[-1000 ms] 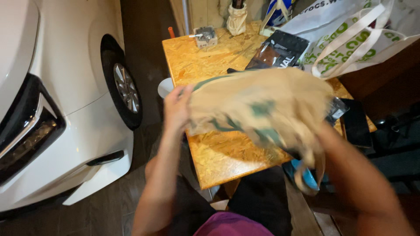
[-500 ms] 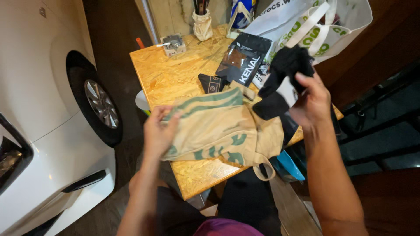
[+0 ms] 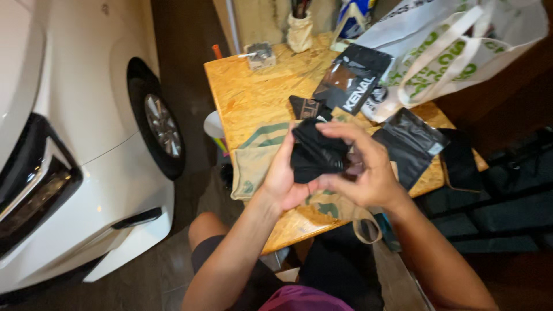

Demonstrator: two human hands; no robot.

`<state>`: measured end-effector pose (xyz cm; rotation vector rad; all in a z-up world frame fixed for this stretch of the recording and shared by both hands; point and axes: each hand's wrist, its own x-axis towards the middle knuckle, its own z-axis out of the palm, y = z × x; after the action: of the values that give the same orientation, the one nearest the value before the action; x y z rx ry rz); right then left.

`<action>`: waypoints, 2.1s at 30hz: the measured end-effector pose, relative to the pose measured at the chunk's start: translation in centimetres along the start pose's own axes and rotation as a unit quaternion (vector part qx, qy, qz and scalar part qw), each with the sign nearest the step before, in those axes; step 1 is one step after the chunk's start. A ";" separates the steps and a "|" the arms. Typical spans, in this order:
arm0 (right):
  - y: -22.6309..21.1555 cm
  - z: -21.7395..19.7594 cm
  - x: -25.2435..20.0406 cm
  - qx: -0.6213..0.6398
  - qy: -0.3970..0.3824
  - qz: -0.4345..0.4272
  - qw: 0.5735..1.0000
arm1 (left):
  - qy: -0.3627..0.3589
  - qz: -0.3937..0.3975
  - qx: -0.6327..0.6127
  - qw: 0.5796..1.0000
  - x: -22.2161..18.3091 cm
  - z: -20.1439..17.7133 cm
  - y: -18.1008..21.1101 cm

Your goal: The person folds a small black pouch, then a beige tote bag with a green logo, and places them on a wooden table. They then handle several black pouches and a white tote bag, moving items around the table.

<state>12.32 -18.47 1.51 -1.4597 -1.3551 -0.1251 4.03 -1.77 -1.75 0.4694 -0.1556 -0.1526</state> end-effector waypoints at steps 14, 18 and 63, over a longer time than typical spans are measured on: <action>3.6 -3.5 0.4 0.233 0.174 0.118 0.949 | 0.142 0.150 0.029 0.978 -0.5 -6.5 0.3; 4.4 -4.4 0.9 0.269 0.173 0.129 0.939 | 0.104 0.159 0.073 0.979 -1.0 -6.2 -0.2; 2.8 1.2 9.5 0.081 -0.010 0.024 0.996 | 0.032 0.175 0.166 0.970 1.1 -4.7 2.4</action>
<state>17.06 -10.84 5.78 -1.3585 -1.3147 0.0299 6.21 2.22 -4.60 0.7704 -0.1984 0.2391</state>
